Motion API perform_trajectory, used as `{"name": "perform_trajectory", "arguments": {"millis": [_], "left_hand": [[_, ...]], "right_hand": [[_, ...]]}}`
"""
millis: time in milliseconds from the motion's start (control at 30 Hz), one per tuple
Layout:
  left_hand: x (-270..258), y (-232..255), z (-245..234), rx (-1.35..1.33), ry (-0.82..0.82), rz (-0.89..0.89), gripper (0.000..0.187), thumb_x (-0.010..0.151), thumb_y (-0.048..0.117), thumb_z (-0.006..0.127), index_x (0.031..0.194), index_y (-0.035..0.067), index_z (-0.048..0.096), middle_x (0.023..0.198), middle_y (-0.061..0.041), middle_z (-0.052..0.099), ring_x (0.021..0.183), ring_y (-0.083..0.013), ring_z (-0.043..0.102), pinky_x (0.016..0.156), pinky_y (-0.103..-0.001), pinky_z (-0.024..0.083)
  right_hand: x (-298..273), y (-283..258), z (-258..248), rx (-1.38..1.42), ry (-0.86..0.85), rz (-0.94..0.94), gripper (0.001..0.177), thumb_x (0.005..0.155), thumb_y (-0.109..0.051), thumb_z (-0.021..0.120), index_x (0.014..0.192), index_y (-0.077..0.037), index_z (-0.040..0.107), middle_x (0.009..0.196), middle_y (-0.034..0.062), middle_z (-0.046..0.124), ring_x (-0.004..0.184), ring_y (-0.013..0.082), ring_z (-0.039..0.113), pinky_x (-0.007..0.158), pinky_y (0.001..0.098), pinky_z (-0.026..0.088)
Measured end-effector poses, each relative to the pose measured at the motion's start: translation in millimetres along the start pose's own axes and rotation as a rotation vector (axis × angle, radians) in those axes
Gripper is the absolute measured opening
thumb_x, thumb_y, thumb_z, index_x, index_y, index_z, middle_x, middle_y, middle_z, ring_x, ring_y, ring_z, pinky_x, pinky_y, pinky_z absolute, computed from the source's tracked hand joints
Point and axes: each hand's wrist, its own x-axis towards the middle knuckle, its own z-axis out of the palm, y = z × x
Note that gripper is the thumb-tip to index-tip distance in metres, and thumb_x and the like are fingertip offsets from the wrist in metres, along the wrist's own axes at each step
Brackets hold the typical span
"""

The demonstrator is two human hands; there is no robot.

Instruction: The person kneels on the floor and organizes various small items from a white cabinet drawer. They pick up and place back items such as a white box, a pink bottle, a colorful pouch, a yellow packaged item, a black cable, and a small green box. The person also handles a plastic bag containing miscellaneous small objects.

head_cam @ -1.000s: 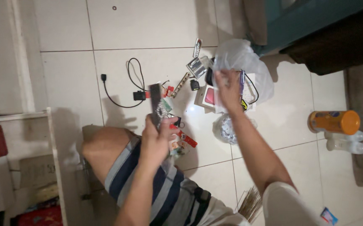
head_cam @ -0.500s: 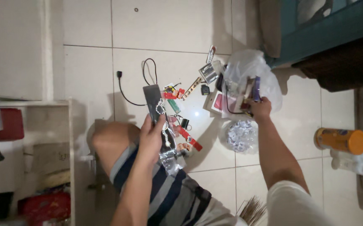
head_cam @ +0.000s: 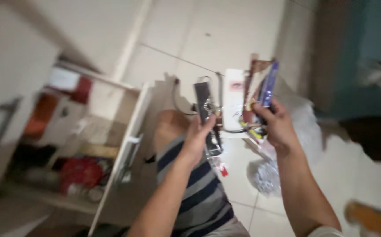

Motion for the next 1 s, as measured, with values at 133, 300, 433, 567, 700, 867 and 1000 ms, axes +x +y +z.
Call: {"name": "perform_trajectory", "arguments": {"millis": [133, 300, 433, 567, 700, 867, 1000], "left_hand": [[-35, 30, -41, 0.062, 0.11, 0.334, 0.043, 0.097, 0.017, 0.072, 0.134, 0.001, 0.058, 0.118, -0.007, 0.071, 0.106, -0.0128, 0.067, 0.092, -0.028, 0.055], [-97, 58, -117, 0.253, 0.499, 0.556, 0.037, 0.095, 0.013, 0.072, 0.127, -0.002, 0.062, 0.114, -0.009, 0.074, 0.099, -0.0124, 0.069, 0.088, -0.03, 0.058], [-151, 66, -154, 0.18, 0.682, 0.61, 0.044, 0.087, 0.005, 0.077, 0.127, -0.001, 0.061, 0.113, -0.008, 0.074, 0.099, -0.0126, 0.07, 0.089, -0.03, 0.058], [-189, 64, -173, 0.143, 0.789, 0.682, 0.046, 0.084, 0.002, 0.079, 0.126, -0.002, 0.061, 0.111, -0.01, 0.076, 0.098, -0.0137, 0.072, 0.088, -0.03, 0.06], [-225, 66, -191, 0.18, 0.941, 0.591, 0.045, 0.083, 0.002, 0.078, 0.124, -0.001, 0.062, 0.108, -0.011, 0.077, 0.095, -0.0148, 0.074, 0.086, -0.029, 0.059], [-258, 59, -213, 0.112, 0.999, 0.687, 0.044, 0.082, -0.001, 0.076, 0.123, -0.002, 0.06, 0.109, -0.012, 0.075, 0.094, -0.0165, 0.073, 0.083, -0.03, 0.06], [-266, 47, -226, 0.077, 1.006, 0.719, 0.043, 0.083, 0.0, 0.075, 0.123, -0.003, 0.061, 0.107, -0.012, 0.075, 0.093, -0.0176, 0.074, 0.082, -0.031, 0.061]], "right_hand": [[3, -2, 116, -0.008, -0.3, 0.071, 0.027, 0.094, -0.012, 0.069, 0.119, -0.002, 0.067, 0.102, 0.0051, 0.073, 0.089, 0.0127, 0.07, 0.079, 0.0297, 0.057], [-32, -5, 233, -0.198, -0.592, -0.172, 0.034, 0.096, -0.015, 0.071, 0.126, -0.001, 0.064, 0.112, 0.0056, 0.074, 0.1, 0.0112, 0.069, 0.087, 0.0272, 0.056], [-76, 5, 287, -0.483, -0.643, -0.291, 0.034, 0.096, -0.02, 0.069, 0.127, -0.005, 0.067, 0.102, 0.006, 0.076, 0.089, 0.0133, 0.067, 0.077, 0.027, 0.054], [-84, 32, 320, -0.508, -0.682, -0.428, 0.033, 0.102, -0.022, 0.065, 0.13, -0.004, 0.065, 0.1, 0.0062, 0.073, 0.087, 0.012, 0.065, 0.077, 0.0263, 0.054], [-68, 40, 331, -0.235, -0.749, -0.211, 0.025, 0.108, -0.02, 0.063, 0.124, -0.001, 0.068, 0.097, 0.0049, 0.067, 0.081, 0.0123, 0.063, 0.071, 0.0287, 0.052], [-74, 31, 340, -0.094, -0.822, 0.046, 0.019, 0.102, -0.012, 0.06, 0.118, -0.005, 0.067, 0.1, 0.0017, 0.072, 0.084, 0.0089, 0.067, 0.075, 0.0242, 0.055], [-92, 43, 344, -0.247, -0.826, 0.023, 0.016, 0.102, -0.01, 0.063, 0.117, -0.005, 0.067, 0.094, 0.0034, 0.07, 0.075, 0.01, 0.063, 0.064, 0.0263, 0.051]]}}
